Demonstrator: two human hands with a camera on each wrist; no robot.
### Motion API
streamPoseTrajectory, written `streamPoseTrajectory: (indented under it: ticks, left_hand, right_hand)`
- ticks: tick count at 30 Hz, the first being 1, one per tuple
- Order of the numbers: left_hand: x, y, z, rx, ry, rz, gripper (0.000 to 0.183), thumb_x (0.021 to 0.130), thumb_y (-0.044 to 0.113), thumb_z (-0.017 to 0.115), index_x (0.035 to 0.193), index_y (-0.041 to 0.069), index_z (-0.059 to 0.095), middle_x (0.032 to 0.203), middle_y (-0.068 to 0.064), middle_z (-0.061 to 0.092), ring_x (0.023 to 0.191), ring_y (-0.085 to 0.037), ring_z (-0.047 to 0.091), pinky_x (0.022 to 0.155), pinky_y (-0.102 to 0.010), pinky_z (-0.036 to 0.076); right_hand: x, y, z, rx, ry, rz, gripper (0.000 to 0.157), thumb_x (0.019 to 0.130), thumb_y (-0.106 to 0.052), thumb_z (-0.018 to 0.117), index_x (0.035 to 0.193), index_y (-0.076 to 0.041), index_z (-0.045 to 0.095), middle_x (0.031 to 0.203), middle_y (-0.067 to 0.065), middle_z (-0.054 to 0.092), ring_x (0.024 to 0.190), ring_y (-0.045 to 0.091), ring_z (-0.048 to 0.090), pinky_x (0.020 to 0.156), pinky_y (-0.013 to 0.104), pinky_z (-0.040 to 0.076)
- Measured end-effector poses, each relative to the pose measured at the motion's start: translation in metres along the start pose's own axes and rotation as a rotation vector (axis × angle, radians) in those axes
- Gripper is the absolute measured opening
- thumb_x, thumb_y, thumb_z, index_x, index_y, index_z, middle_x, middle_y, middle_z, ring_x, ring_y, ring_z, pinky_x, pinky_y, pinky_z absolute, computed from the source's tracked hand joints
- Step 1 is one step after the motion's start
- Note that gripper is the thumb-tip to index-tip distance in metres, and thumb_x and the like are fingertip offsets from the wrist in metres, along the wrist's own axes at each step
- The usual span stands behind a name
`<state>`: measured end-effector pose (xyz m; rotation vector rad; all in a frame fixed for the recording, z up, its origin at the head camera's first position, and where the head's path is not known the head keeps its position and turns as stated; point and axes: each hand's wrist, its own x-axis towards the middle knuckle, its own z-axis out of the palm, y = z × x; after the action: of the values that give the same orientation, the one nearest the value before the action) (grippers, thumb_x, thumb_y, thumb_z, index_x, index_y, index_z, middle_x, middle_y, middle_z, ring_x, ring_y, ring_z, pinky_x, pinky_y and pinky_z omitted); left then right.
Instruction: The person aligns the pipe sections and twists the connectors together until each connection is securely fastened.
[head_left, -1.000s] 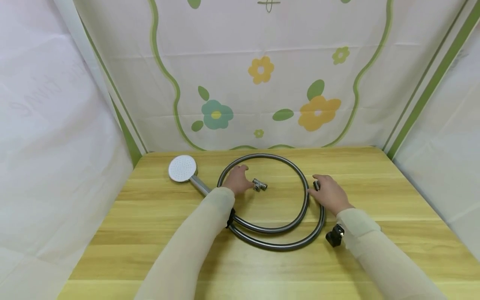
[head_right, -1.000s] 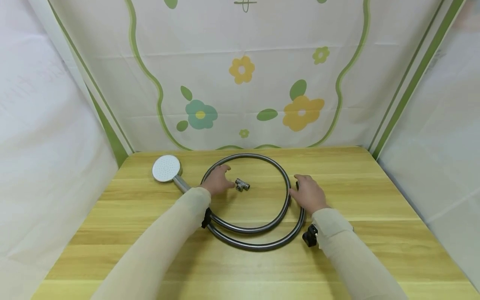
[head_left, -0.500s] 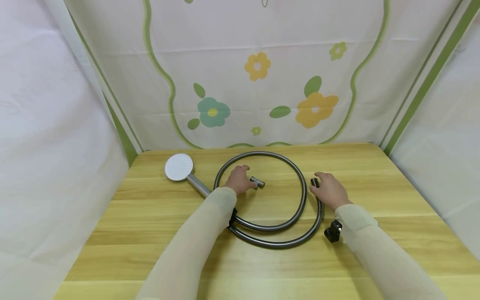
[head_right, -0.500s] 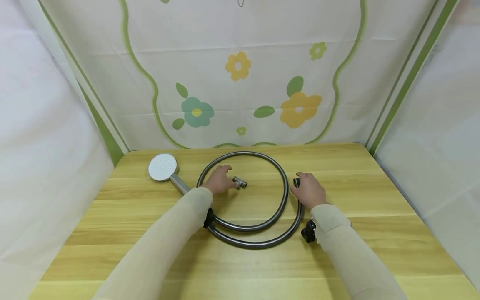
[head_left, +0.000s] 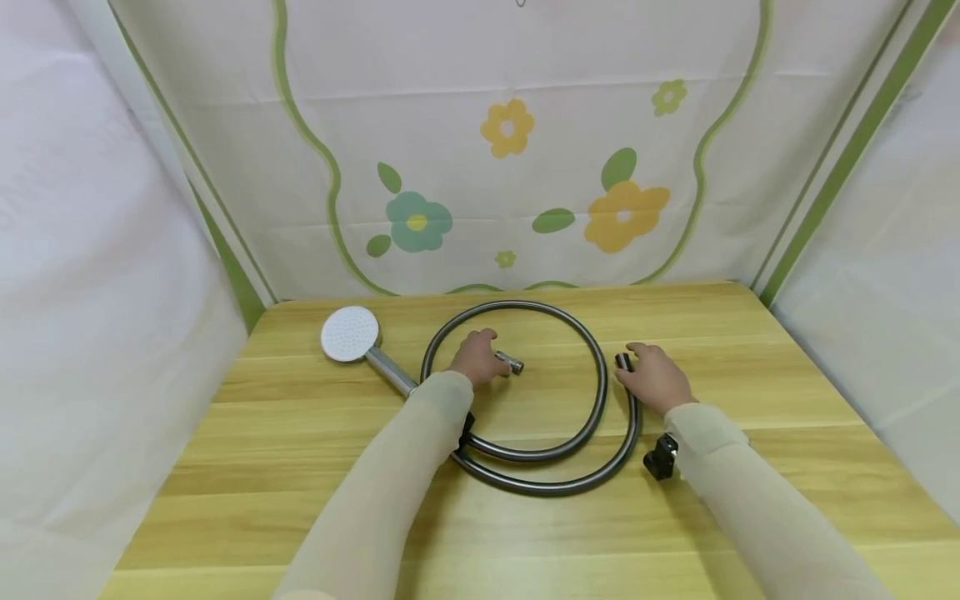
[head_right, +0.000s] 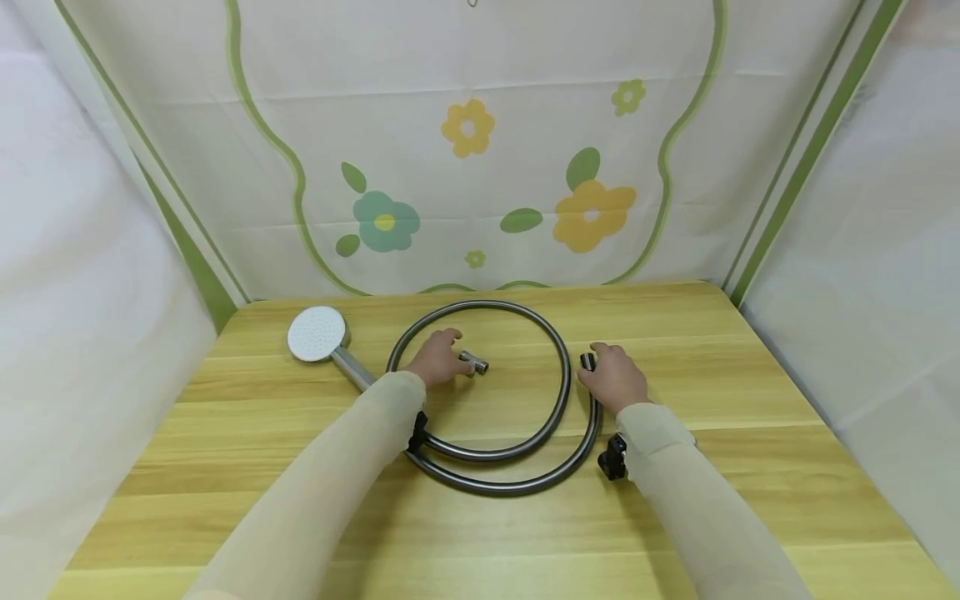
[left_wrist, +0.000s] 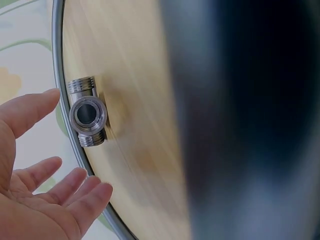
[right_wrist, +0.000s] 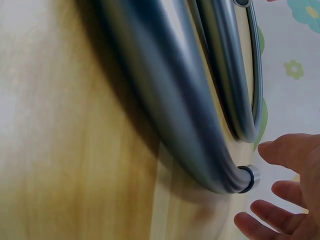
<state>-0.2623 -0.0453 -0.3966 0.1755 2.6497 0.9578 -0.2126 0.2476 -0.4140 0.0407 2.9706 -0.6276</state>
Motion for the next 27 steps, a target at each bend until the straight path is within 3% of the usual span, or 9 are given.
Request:
streamPoseTrajectory:
  ticks: [16,27]
  left_hand:
    - [0.0058,-0.0018,0.0057,-0.08,-0.035,-0.064,0.07,0.082,0.014,0.075,0.143,0.005,0.042,0.14,-0.019,0.043,0.113,-0.031,0.049,0.092,-0.043,0.047]
    - [0.0094,0.0052,-0.002,-0.055,-0.054,-0.06,0.068,0.085,0.019,0.075,0.143,0.003,0.042,0.141,-0.018,0.046,0.119,-0.031,0.05,0.1,-0.044,0.044]
  right_hand:
    - [0.0042,0.0008,-0.0002,0.092,-0.022,0.017,0.06,0.095,-0.024,0.058,0.139,0.012,0.04,0.129,0.035,0.051,0.113,0.047,0.054,0.09,0.057,0.047]
    - [0.0052,-0.0036,-0.0027,0.115,-0.05,0.035,0.061,0.095,-0.024,0.058,0.14,0.013,0.038,0.129,0.036,0.051,0.114,0.047,0.054,0.091,0.056,0.047]
